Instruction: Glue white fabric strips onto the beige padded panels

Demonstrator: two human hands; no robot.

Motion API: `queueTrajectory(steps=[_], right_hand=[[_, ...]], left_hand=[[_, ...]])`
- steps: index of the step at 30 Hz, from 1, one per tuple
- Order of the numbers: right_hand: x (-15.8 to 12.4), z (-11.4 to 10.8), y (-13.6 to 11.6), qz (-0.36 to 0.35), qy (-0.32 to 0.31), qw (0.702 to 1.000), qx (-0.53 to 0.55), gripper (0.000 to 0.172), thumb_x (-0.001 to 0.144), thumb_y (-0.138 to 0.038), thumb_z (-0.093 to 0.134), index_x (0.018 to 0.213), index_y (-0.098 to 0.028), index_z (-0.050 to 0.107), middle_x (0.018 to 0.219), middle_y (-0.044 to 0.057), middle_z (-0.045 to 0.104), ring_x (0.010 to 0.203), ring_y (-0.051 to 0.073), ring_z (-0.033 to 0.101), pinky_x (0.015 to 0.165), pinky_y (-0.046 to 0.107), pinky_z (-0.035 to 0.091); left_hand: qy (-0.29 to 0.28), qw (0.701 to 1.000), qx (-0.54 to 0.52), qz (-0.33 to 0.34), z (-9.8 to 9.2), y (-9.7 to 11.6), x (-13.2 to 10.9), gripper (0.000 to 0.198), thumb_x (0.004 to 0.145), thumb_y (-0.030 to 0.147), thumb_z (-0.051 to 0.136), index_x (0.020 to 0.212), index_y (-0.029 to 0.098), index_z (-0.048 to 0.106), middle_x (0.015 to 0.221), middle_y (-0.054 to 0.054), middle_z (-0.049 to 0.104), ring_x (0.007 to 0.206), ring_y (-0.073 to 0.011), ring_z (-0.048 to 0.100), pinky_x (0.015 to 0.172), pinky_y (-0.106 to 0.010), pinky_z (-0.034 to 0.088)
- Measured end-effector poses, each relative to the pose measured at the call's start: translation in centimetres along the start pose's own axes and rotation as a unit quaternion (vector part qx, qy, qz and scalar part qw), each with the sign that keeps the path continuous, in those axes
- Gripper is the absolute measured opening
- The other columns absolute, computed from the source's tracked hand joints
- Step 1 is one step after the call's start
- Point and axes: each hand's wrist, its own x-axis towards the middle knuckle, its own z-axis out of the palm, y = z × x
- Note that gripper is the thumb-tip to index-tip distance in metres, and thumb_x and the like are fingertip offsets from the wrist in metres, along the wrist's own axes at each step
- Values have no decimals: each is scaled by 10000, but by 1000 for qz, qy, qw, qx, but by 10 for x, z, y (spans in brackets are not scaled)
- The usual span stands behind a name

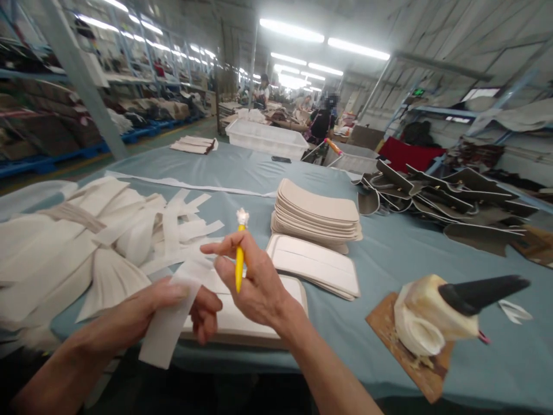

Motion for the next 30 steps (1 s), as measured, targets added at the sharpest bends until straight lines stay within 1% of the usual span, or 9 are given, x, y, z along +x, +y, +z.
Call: queueTrajectory(steps=[3, 6, 8, 11, 14, 18, 20, 25, 30], right_hand=[[8, -1, -14, -7, -106, 994, -25, 54, 1010, -304, 520, 1026, -253, 532, 1130, 40, 733, 1006, 173, 682, 905, 320, 508], [13, -2, -20, 16, -160, 985, -65, 102, 973, -345, 564, 954, -257, 516, 832, -29, 648, 750, 146, 596, 693, 255, 477], [12, -4, -19, 35, -151, 984, -83, 155, 932, -350, 610, 920, -257, 486, 725, -68, 544, 647, 127, 511, 603, 233, 412], [6, -6, -14, 53, -146, 985, -73, 207, 911, -360, 643, 914, -257, 463, 707, -82, 497, 619, 117, 472, 590, 231, 383], [0, -5, -6, 60, -149, 986, -43, 208, 932, -383, 630, 933, -256, 466, 765, -62, 550, 665, 125, 513, 643, 243, 412], [-3, 1, 4, 74, -168, 983, 19, 225, 984, -443, 584, 969, -251, 467, 964, 7, 649, 796, 145, 580, 725, 266, 460], [-3, 3, 5, 88, -190, 977, 31, 255, 989, -483, 576, 983, -248, 476, 908, -6, 622, 762, 141, 550, 684, 254, 447], [-4, 4, -5, 106, -195, 975, 33, 267, 924, -442, 640, 926, -248, 457, 757, -62, 467, 657, 117, 408, 591, 228, 363], [-8, 7, -18, 126, -188, 972, 57, 231, 899, -339, 660, 938, -255, 449, 754, -60, 449, 643, 114, 398, 569, 219, 361]], left_hand=[[-58, 996, 19, -61, 12, 9, -2, 506, 940, 608, 588, 1092, 163, 777, 996, -125, 807, 881, -241, 749, 850, -337, 579], [-85, 992, 5, -98, 20, 15, -3, 508, 924, 602, 620, 1095, 152, 782, 999, -142, 809, 899, -258, 757, 871, -356, 583], [-90, 989, 1, -116, 20, 15, -3, 509, 923, 599, 622, 1077, 143, 786, 983, -152, 809, 875, -259, 760, 851, -355, 586], [-81, 990, 5, -119, 14, 12, -3, 522, 915, 616, 620, 1052, 140, 783, 954, -153, 809, 833, -250, 761, 821, -341, 590], [-80, 989, 14, -121, 10, 10, -5, 541, 911, 639, 607, 1049, 145, 780, 937, -144, 809, 816, -236, 758, 803, -319, 591], [-95, 984, 26, -145, 12, 11, -9, 539, 911, 656, 587, 991, 166, 796, 913, -127, 811, 797, -217, 749, 772, -284, 581], [-108, 981, 24, -158, 13, 12, -10, 548, 907, 670, 580, 962, 172, 802, 896, -129, 811, 774, -217, 746, 744, -281, 578], [-110, 979, 16, -171, 10, 11, -13, 550, 891, 681, 595, 937, 175, 807, 855, -136, 807, 725, -217, 742, 706, -285, 585], [-92, 980, 34, -175, 9, 13, -14, 577, 874, 702, 606, 899, 159, 800, 820, -144, 799, 702, -233, 748, 662, -287, 595]])
